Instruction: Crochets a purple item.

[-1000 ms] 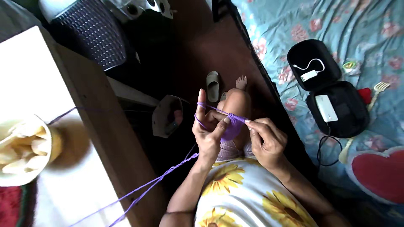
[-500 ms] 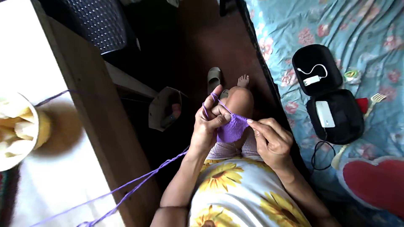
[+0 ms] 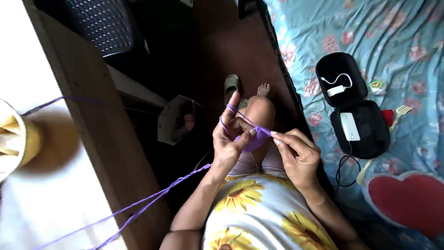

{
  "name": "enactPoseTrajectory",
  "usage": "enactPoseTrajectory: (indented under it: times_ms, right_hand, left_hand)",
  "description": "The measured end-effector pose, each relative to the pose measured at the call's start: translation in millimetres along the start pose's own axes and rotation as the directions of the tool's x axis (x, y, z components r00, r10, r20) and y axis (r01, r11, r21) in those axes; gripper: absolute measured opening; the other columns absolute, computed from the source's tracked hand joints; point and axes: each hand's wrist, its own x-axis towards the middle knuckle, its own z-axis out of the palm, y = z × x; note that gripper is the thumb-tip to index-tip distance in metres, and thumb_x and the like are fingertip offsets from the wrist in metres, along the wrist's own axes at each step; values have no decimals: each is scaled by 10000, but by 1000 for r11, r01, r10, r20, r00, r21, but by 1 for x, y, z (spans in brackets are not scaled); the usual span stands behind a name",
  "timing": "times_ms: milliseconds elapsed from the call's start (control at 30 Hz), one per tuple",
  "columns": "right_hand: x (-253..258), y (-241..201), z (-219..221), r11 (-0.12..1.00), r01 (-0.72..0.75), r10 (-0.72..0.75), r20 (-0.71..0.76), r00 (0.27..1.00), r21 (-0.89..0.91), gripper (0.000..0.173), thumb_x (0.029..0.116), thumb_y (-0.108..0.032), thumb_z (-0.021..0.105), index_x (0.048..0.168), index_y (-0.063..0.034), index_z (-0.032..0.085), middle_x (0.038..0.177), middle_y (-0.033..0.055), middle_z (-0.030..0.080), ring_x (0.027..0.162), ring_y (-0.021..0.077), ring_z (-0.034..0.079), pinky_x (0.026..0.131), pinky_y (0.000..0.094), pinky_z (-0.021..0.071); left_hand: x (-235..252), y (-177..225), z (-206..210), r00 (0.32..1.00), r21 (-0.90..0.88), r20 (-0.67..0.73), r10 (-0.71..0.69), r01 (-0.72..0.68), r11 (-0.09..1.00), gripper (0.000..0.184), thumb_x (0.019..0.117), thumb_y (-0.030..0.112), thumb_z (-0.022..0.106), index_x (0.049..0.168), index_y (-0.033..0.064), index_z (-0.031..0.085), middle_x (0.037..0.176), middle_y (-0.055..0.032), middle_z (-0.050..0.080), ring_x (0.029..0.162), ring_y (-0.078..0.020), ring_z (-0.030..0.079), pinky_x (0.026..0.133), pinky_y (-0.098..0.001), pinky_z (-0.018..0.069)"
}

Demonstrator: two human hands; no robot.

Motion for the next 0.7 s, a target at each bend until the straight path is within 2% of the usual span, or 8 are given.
enactPoseTrajectory:
  times_ms: [133,267,500,633,700]
  right_hand:
    - [-2,1,-1,986,100,-102,-3,995,-131,152,934,-8,651,985,-8,794,796,83,658,736,60,614,677,148,507]
    - [-2,3,-3,989,106,-105,12,994,-107,154,928,-7,650,979,-11,795,798,75,660,738,51,613,680,143,505]
    - [0,7,-7,998,37,-39,34,999,44,121,931,-10,674,982,5,783,826,49,662,753,6,615,681,116,521]
    - [2,9,-7,997,16,-19,37,999,72,113,922,1,683,980,7,780,827,41,657,754,6,613,685,120,526]
    - [2,10,-6,998,20,-22,36,999,63,114,920,0,685,981,9,780,831,46,662,756,8,616,690,120,528]
  left_hand:
    - [2,1,-2,990,-126,-12,-139,136,983,814,859,-103,607,1589,119,323,802,3,679,652,-49,628,651,-201,557]
    - [6,2,-3,964,-238,12,-266,261,936,770,854,-73,580,1570,108,362,725,-1,658,597,-47,617,601,-197,551]
    - [6,0,-6,963,-230,94,-251,267,936,772,870,-54,608,1576,100,337,759,4,668,609,-40,611,607,-188,540]
    - [6,0,-4,961,-187,93,-259,273,944,784,888,-42,591,1597,128,301,885,-17,700,703,-57,651,669,-205,564]
    - [7,1,-3,957,-163,82,-278,288,944,805,880,-45,607,1600,131,292,906,-31,715,727,-71,673,689,-217,577]
